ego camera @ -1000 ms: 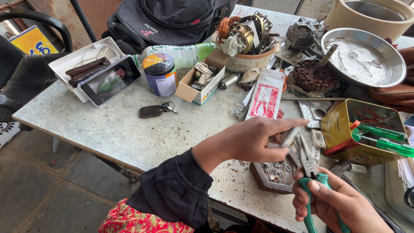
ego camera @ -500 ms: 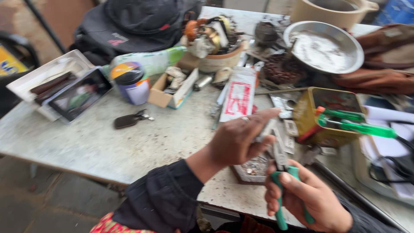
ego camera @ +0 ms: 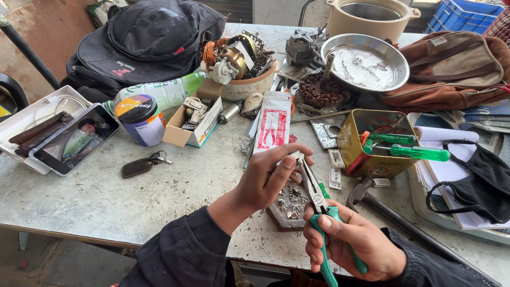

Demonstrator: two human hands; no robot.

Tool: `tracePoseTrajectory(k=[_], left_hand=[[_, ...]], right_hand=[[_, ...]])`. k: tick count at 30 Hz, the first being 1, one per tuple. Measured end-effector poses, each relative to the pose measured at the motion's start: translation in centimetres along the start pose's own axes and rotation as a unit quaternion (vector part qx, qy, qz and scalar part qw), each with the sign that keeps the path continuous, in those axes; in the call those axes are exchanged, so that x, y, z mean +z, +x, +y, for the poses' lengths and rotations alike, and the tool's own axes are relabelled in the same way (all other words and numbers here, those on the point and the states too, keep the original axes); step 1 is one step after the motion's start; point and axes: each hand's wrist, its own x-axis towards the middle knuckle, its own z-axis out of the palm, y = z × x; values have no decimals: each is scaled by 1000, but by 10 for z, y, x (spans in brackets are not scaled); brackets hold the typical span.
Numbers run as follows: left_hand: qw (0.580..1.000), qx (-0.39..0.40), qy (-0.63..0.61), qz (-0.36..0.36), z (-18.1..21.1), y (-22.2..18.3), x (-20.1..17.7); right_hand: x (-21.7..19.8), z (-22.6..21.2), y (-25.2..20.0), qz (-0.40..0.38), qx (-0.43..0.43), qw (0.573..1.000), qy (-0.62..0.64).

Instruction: The person disassembles a small white electrical component using a screwdriver and pliers. They remove internal metal contacts and adjust parts within the housing, then reassemble the component on a cluttered workbench.

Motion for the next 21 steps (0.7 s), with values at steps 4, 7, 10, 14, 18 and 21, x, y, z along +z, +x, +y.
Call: tracePoseTrajectory(k=[4,7,10,14,18,21], left_hand=[[988,-77,-133,4,-4,1,5],[976,-119,-185,-5,-5,3,6],[955,-160,-249,-14,-5,3,5],[928,-191,-319,-15,-8,4,7],[906,-202,-371,-29,-9,6,7],[896,-234,-376,-26,-10,7,3]], right_hand=[[-1,1,1,0,0,1000,3],[-3,0,2,15,1,1000,11],[-4,-1,2,16,-2,1000,11],[-4,-1,3,10,-1,1000,10],[-4,-3,4,10,8,1000,18],[-7,-7,5,-7,25,999,25]])
